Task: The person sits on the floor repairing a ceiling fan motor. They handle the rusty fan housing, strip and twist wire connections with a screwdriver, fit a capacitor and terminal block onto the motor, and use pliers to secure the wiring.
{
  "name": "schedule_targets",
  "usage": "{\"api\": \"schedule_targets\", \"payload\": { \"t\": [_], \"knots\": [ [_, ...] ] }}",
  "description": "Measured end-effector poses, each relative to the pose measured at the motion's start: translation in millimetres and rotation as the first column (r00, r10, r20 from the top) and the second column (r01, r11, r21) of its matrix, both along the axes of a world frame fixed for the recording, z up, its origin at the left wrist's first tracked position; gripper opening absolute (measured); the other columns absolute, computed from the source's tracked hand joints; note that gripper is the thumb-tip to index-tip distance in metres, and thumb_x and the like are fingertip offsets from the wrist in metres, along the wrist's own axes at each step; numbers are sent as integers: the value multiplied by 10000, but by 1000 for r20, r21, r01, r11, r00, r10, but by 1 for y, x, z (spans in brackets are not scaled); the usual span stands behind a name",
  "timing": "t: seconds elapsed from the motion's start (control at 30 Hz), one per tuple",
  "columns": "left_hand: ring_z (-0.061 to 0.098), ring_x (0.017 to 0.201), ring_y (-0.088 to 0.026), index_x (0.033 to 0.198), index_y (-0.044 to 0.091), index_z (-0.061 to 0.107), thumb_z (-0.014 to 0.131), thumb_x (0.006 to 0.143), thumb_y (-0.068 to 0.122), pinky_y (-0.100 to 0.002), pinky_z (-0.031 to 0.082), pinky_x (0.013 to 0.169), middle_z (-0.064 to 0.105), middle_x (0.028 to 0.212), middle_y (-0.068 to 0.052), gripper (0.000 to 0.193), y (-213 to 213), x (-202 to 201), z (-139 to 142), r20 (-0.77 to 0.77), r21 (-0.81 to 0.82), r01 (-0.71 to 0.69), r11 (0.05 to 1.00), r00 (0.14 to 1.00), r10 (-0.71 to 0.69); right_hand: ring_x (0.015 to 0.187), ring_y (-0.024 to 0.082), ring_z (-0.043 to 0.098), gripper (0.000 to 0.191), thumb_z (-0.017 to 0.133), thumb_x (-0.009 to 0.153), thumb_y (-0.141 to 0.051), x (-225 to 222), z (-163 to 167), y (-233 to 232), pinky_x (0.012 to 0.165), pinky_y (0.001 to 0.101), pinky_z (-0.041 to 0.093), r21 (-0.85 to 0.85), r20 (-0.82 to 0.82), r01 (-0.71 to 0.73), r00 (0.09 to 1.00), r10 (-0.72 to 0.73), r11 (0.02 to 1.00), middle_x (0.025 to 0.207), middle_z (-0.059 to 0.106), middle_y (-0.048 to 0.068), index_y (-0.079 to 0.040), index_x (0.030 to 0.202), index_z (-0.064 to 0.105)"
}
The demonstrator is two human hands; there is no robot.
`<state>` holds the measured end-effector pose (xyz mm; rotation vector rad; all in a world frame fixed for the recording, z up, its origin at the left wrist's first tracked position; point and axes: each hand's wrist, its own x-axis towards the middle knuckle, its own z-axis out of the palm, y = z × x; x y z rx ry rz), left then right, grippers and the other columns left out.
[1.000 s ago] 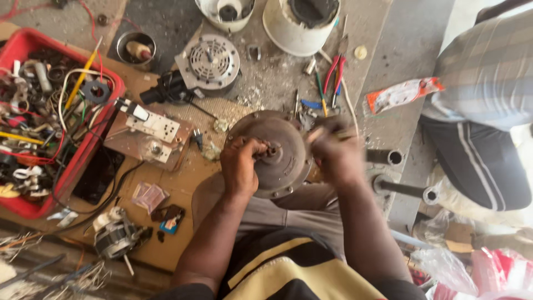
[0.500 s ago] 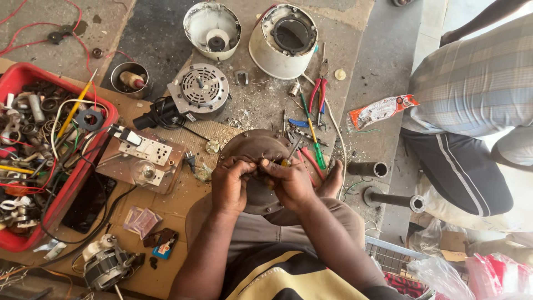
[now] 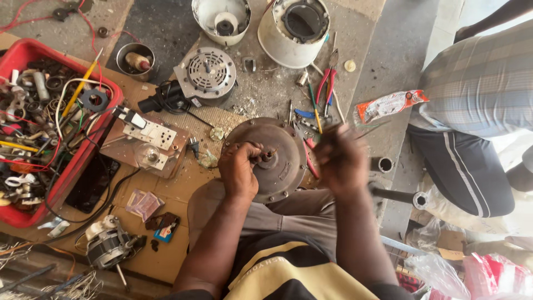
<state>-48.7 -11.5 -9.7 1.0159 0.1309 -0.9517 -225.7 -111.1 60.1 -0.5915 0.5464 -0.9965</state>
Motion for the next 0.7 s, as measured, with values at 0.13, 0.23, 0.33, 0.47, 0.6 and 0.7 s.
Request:
{"api": "schedule_targets", "payload": {
  "t": [0.13, 0.23, 0.33, 0.47, 0.6, 0.7],
  "knots": [
    [640, 650, -169, 765, -31, 703, 652, 779, -52, -280, 499, 625, 713, 770, -112, 57, -3, 2, 3, 20, 87, -9, 996, 1000, 8, 667, 94, 540, 349, 728, 886, -126, 17, -38, 32, 571, 234, 421, 72, -276, -238, 928, 249, 969, 885, 634, 43, 6, 1207, 691],
    [661, 659, -174, 768, -22, 702, 650, 766, -53, -294, 535, 639, 707, 758, -108, 61, -4, 3, 5, -24, 22, -66, 998, 998, 66, 649, 70, 486, 363, 765, 907, -89, 43, -40, 42, 554, 227, 372, -41, -611, -394, 737, 289, 918, 838, 594, 40, -62, 1262, 693],
    [631, 627, -197, 738, -30, 679, 647, 790, -33, -303, 505, 590, 688, 741, -123, 61, -5, 3, 5, -63, -14, -9, 1000, 998, 8, 897, 64, 606, 89, 721, 985, -43, 65, -15, 37, 733, 233, 501, -452, -525, -268, 851, -11, 851, 1099, 666, 22, -7, 1065, 716],
    [703, 741, -184, 811, 2, 654, 638, 808, -25, -287, 536, 635, 708, 829, -101, 32, -7, 12, 1, -158, 5, -46, 999, 986, 46, 707, 100, 527, 62, 661, 952, -33, 32, 37, 4, 596, 254, 419, -361, -324, -84, 945, -41, 929, 1066, 669, 55, -30, 1000, 700],
    [697, 767, -183, 913, 52, 663, 662, 908, 73, -303, 533, 652, 712, 868, -71, 22, -3, 29, 1, -291, -66, -45, 997, 956, 24, 719, 140, 550, 70, 638, 1061, -74, -6, 42, -19, 597, 272, 443, -294, -10, 181, 981, -192, 939, 1054, 655, 115, -10, 1037, 652],
    [683, 781, -182, 999, 16, 701, 642, 1008, 195, -304, 544, 699, 733, 899, -94, 189, 14, 29, 10, -147, -122, 116, 986, 980, -133, 740, 156, 563, 123, 667, 1038, -60, -12, 10, -13, 607, 287, 460, -41, -290, 224, 930, -226, 974, 997, 615, 101, -44, 1142, 603]
  ]
}}
